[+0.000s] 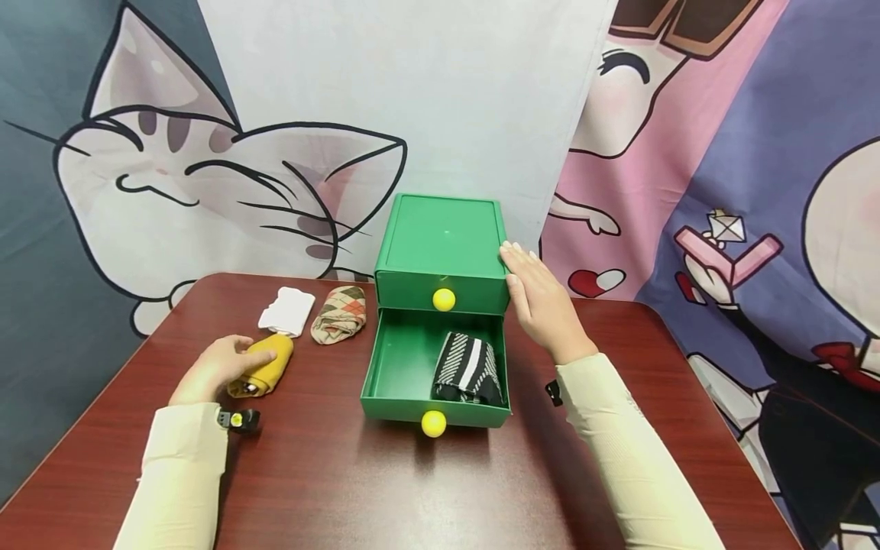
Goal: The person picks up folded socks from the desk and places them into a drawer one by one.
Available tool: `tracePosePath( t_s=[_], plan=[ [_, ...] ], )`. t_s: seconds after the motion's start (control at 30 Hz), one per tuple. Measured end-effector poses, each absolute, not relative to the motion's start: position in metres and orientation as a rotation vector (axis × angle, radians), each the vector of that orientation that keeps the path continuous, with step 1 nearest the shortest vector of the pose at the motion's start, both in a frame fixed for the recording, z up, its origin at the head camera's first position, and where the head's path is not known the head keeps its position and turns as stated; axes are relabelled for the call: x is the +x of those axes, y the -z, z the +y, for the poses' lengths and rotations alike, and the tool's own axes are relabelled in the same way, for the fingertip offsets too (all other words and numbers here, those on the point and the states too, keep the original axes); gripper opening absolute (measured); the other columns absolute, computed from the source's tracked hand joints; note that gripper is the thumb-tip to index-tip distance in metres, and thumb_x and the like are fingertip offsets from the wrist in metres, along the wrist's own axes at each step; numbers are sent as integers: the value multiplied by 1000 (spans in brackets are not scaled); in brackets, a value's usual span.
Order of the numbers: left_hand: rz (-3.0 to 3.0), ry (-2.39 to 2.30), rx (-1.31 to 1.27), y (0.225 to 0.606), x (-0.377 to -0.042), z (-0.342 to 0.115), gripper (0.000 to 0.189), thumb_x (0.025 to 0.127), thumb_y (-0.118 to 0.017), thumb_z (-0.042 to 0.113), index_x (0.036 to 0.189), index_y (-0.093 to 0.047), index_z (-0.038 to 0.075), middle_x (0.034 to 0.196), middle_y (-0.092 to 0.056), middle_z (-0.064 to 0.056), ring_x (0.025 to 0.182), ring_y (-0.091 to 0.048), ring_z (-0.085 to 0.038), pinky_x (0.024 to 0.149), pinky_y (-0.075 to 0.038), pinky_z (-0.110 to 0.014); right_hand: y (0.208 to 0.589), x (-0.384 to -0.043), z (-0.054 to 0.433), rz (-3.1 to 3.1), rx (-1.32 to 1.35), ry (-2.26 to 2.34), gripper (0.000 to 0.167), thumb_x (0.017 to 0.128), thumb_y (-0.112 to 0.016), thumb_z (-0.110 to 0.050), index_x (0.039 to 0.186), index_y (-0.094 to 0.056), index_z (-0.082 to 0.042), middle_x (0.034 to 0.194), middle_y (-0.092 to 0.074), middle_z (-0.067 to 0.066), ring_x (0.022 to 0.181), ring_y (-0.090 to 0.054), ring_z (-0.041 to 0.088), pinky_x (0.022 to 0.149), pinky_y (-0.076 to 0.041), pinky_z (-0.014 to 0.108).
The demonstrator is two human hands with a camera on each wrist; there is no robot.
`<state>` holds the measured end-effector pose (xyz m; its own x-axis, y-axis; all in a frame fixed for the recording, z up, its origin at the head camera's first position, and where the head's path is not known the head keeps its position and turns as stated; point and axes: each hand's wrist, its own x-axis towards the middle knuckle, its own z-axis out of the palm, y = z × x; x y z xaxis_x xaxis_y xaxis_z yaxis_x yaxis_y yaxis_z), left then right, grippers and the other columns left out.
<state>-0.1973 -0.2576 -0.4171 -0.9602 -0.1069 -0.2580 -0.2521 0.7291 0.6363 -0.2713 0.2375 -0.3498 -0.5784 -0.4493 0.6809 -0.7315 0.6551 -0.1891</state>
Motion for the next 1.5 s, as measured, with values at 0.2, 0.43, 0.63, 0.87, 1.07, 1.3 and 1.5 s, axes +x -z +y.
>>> tracePosePath(
  t_s=[0.2, 0.43, 0.63, 0.87, 1.07, 1.3, 1.5],
  plan=[
    [2683, -1072, -286, 420, -199, -256, 62, 95, -67, 37, 121, -56, -19, 99, -63, -26, 81, -61, -30, 64, -54, -35, 351, -272, 239, -2266, 916, -611, 43, 108, -43, -11, 149, -48, 1, 152, -49, 16, 143, -42, 36, 125, -21, 36],
    [2675, -1051, -290, 422, -199, -253, 50, 95, -66, 40, 100, -62, -10, 82, -60, -14, 70, -55, -24, 58, -49, -32, 352, -274, 239, -2263, 917, -615, 43, 108, -43, -11, 149, -48, 1, 152, -49, 16, 142, -43, 39, 125, -21, 36],
    [2685, -1059, -292, 421, -199, -253, 50, 95, -66, 40, 98, -62, -10, 83, -62, -15, 73, -58, -26, 60, -51, -33, 352, -273, 238, -2257, 916, -617, 43, 108, -43, -12, 148, -48, 0, 152, -50, 16, 143, -42, 36, 124, -21, 36],
    [2678, -1114, -261, 420, -198, -253, 49, 96, -65, 41, 96, -68, -8, 80, -66, -12, 72, -61, -23, 60, -53, -32, 352, -273, 238, -2262, 914, -613, 43, 108, -44, -11, 149, -48, 0, 152, -49, 15, 145, -40, 31, 124, -21, 36],
    [2529, -1373, -255, 422, -199, -252, 51, 97, -68, 34, 114, -66, -14, 92, -71, -11, 77, -68, -15, 71, -61, -33, 351, -273, 238, -2271, 910, -611, 43, 108, -44, -11, 149, -48, -1, 152, -49, 15, 145, -40, 31, 124, -22, 36],
    [2452, -1504, -224, 416, -200, -244, 58, 97, -68, 35, 125, -60, -15, 100, -71, -13, 82, -68, -14, 80, -62, -38, 351, -273, 238, -2265, 909, -611, 43, 107, -45, -9, 149, -48, 0, 152, -50, 15, 142, -43, 37, 124, -21, 35],
    [2418, -1559, -207, 412, -200, -236, 63, 97, -69, 38, 131, -57, -13, 105, -71, -14, 84, -68, -14, 80, -62, -35, 350, -273, 238, -2268, 913, -608, 43, 107, -44, -10, 149, -48, 0, 152, -49, 15, 141, -43, 39, 124, -21, 35]
  ],
)
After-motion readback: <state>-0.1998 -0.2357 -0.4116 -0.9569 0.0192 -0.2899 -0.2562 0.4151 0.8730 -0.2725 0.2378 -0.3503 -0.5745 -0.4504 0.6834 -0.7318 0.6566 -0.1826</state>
